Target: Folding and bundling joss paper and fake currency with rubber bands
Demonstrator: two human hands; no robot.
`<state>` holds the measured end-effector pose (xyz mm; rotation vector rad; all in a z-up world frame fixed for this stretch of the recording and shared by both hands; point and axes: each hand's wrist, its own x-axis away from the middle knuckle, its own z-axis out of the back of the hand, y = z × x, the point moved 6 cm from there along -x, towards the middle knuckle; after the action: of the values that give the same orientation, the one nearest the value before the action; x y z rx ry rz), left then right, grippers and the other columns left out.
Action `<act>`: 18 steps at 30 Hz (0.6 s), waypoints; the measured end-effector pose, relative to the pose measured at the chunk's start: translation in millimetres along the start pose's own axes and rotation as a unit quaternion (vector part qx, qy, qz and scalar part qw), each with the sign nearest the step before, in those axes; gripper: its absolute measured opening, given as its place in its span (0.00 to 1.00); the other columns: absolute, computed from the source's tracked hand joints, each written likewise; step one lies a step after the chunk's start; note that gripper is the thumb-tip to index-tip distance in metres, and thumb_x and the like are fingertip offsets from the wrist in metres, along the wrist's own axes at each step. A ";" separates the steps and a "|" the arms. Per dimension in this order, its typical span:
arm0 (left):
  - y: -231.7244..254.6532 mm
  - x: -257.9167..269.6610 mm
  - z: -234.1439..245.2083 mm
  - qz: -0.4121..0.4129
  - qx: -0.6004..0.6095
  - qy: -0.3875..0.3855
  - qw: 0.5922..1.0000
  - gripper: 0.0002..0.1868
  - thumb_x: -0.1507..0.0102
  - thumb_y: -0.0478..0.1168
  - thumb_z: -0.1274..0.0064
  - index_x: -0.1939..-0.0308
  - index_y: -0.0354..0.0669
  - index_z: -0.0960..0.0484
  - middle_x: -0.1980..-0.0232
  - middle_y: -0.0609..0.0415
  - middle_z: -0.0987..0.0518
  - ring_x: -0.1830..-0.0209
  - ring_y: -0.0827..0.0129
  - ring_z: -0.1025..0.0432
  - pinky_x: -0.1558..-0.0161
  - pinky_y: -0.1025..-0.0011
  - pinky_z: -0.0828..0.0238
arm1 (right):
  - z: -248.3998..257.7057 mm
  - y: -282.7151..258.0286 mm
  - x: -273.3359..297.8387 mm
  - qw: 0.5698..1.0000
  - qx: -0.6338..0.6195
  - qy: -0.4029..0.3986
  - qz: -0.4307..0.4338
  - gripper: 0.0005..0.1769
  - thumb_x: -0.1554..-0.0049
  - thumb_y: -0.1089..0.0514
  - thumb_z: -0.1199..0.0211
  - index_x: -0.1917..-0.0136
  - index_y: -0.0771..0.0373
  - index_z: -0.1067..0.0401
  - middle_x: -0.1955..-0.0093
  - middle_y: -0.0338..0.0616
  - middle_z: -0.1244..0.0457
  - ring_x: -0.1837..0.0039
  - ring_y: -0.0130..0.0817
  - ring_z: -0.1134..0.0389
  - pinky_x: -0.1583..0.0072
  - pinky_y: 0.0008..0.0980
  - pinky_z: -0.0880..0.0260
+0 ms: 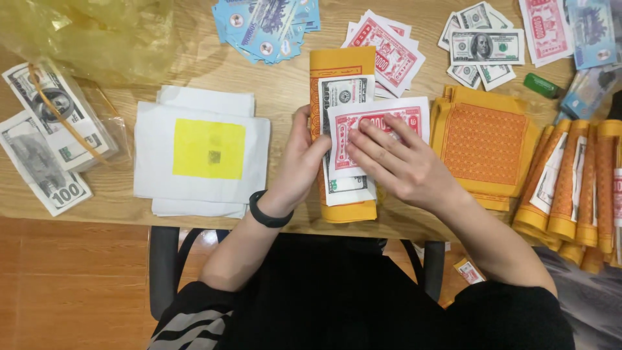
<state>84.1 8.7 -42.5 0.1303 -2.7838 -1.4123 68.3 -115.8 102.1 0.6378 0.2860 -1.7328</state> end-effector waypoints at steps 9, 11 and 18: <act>32.2 2.0 -21.2 -0.013 -0.024 0.006 1.000 0.27 0.32 0.38 0.52 0.33 0.31 0.43 0.39 0.39 0.32 0.36 0.61 0.38 0.37 0.55 0.36 | -3.7 1.4 14.9 0.992 -0.048 -0.101 -0.055 0.35 0.47 0.42 0.39 0.35 0.67 0.32 0.29 0.55 0.40 0.26 0.47 0.43 0.27 0.58 0.54; 36.6 -1.3 -18.3 -0.035 -0.038 0.023 0.998 0.20 0.32 0.38 0.52 0.39 0.36 0.35 0.47 0.47 0.24 0.47 0.70 0.29 0.48 0.64 0.26 | -7.3 5.4 27.0 0.994 -0.004 -0.058 -0.091 0.38 0.40 0.33 0.51 0.34 0.67 0.32 0.28 0.56 0.42 0.25 0.49 0.44 0.26 0.59 0.60; 61.7 0.7 -14.2 -0.083 -0.064 0.089 0.990 0.20 0.31 0.38 0.53 0.37 0.39 0.37 0.46 0.48 0.24 0.48 0.74 0.31 0.46 0.64 0.26 | -34.9 -3.0 47.4 0.974 -0.065 -0.011 -0.215 0.48 0.39 0.27 0.72 0.25 0.67 0.45 0.21 0.60 0.56 0.20 0.53 0.60 0.24 0.57 0.74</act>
<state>80.0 33.5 15.7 0.4710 -2.5808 -1.5253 67.8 -136.0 46.8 0.4840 0.5489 -2.1115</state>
